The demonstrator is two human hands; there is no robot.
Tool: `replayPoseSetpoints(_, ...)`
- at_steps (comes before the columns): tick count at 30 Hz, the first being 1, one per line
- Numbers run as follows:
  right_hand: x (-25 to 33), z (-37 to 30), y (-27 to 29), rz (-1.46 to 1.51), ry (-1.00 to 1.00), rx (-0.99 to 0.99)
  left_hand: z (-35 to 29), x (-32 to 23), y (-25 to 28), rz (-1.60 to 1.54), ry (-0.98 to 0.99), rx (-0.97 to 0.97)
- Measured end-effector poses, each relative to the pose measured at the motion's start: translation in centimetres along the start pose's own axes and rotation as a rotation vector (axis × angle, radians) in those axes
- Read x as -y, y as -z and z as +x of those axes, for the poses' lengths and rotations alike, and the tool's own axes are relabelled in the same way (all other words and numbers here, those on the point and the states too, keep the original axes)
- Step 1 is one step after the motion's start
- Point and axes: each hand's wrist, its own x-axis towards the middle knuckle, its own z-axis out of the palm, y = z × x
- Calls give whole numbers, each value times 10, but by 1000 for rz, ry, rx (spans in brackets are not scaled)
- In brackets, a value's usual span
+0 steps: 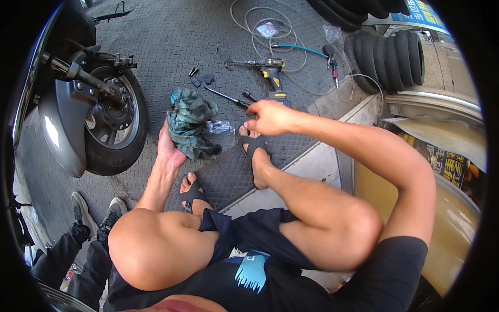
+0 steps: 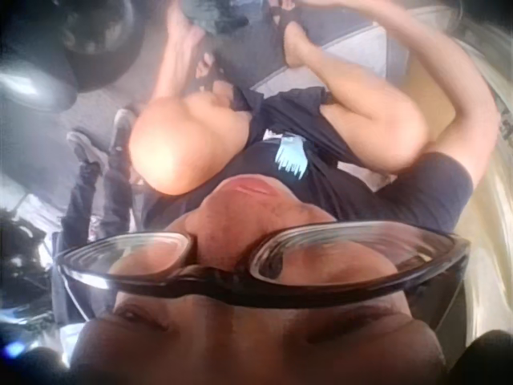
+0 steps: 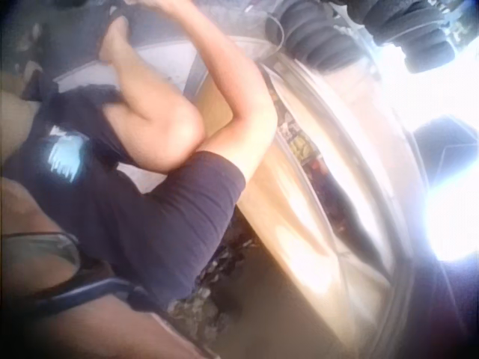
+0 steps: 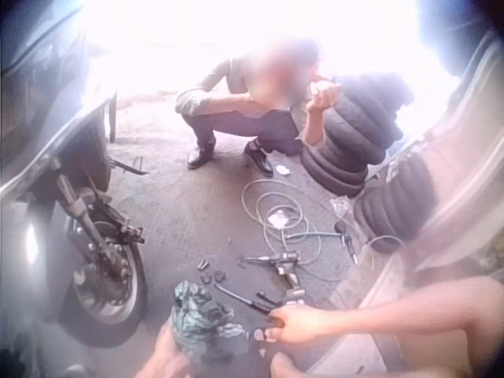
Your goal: The person removes the brake caliper from a motorcycle front wheel, cleans the area with a cloth, and uses a screwdriver and impact driver to adjust and reattach components. The person then retrieves brake pads from a basket and prepares them for installation.
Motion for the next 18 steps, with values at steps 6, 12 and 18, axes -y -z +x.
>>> replayPoseSetpoints(6, 37, 73, -91, 714, 467, -20, -45, -44, -36, 67, 23, 96)
replayPoseSetpoints(12, 85, 128, -105, 929, 341, -472, -59, -76, 6, 641, -372, -108)
replayPoseSetpoints(18, 84, 196, -96, 1544, 221, -471, -93, -91, 57, 1258, -705, -459)
